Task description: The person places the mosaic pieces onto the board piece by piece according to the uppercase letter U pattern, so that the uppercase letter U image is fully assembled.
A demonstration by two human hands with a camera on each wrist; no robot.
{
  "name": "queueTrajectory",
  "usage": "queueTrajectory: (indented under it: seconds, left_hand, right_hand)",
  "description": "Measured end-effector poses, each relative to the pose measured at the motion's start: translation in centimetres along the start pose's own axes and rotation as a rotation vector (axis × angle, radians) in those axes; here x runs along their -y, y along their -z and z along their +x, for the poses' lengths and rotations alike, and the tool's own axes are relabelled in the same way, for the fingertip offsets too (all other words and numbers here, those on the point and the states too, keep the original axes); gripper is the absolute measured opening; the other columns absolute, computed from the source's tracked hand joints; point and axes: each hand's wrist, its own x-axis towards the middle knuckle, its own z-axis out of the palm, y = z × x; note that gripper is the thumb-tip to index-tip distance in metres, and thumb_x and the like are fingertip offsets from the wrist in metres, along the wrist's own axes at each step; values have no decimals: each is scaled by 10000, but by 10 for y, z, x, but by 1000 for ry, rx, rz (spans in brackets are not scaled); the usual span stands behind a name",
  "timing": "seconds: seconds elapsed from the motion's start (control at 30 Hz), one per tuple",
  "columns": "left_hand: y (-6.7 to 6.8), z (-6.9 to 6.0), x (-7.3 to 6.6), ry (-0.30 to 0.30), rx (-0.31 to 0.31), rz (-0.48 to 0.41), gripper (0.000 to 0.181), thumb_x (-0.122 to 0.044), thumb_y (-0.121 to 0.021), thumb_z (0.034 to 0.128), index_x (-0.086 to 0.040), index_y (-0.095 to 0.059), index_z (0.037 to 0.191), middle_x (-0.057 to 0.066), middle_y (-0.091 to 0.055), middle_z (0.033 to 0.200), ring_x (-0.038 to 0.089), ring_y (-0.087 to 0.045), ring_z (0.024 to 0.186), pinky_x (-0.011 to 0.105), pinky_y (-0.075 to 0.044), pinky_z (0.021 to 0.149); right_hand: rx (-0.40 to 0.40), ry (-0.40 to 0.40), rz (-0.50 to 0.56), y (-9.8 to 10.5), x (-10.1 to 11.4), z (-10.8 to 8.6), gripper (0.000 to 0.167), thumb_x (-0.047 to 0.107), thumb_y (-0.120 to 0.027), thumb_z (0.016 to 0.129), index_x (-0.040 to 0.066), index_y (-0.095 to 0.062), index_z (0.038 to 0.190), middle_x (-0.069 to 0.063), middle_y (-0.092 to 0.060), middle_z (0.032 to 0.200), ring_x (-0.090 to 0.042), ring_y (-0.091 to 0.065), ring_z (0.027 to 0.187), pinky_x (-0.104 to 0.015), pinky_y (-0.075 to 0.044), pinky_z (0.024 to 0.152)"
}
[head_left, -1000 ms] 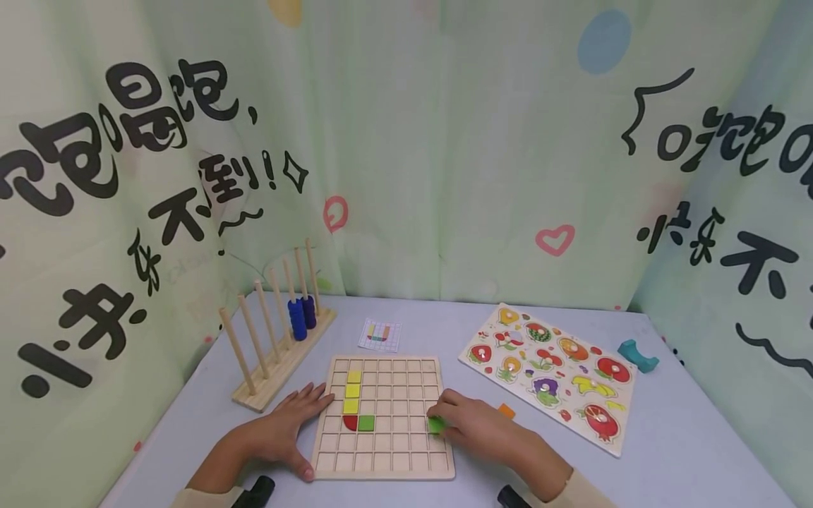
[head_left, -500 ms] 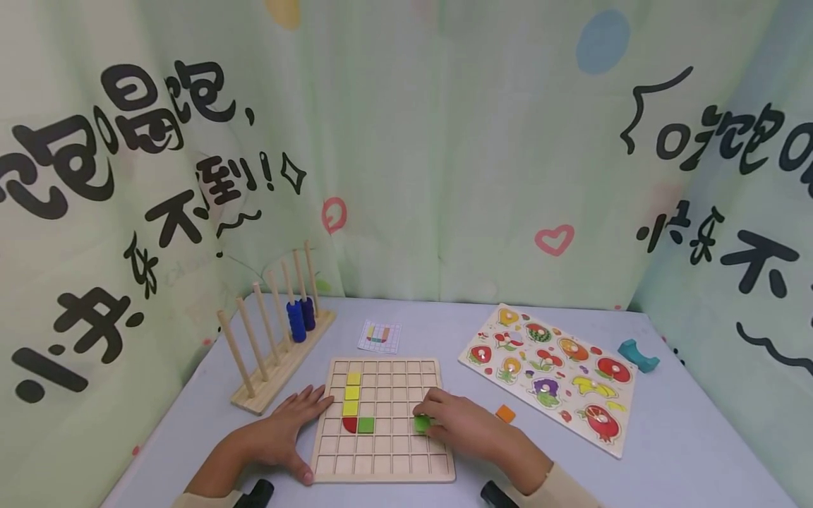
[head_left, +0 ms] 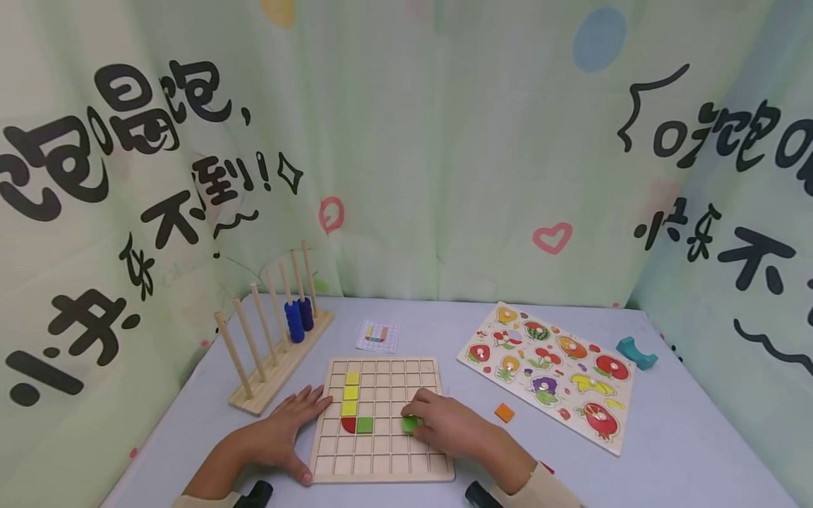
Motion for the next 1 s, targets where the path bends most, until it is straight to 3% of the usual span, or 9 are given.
queueTrajectory:
  seconds: [0.37, 1.0]
  left_hand:
    - [2, -1, -2, 3, 3, -18, 1257, -583, -880, 534, -151, -274, 1548, 140, -113, 1612, 386, 5, 1460, 584, -12, 1135]
    - [4, -5, -5, -61, -6, -7, 1255, -572, -879, 551, -106, -268, 1544, 188, -126, 1600, 406, -9, 1454, 598, -20, 1129]
  right_hand:
    - [0, 2, -29, -6, 12, 13, 302, 184, -670, 921, 179, -658, 1224, 123, -509, 1029, -24, -496, 775, -192, -462, 725]
    - [4, 1, -40, -17, 20, 30, 294, 192, -681, 911, 196, -672, 1205, 113, -541, 1045, -26, -503, 802, -212, -476, 780]
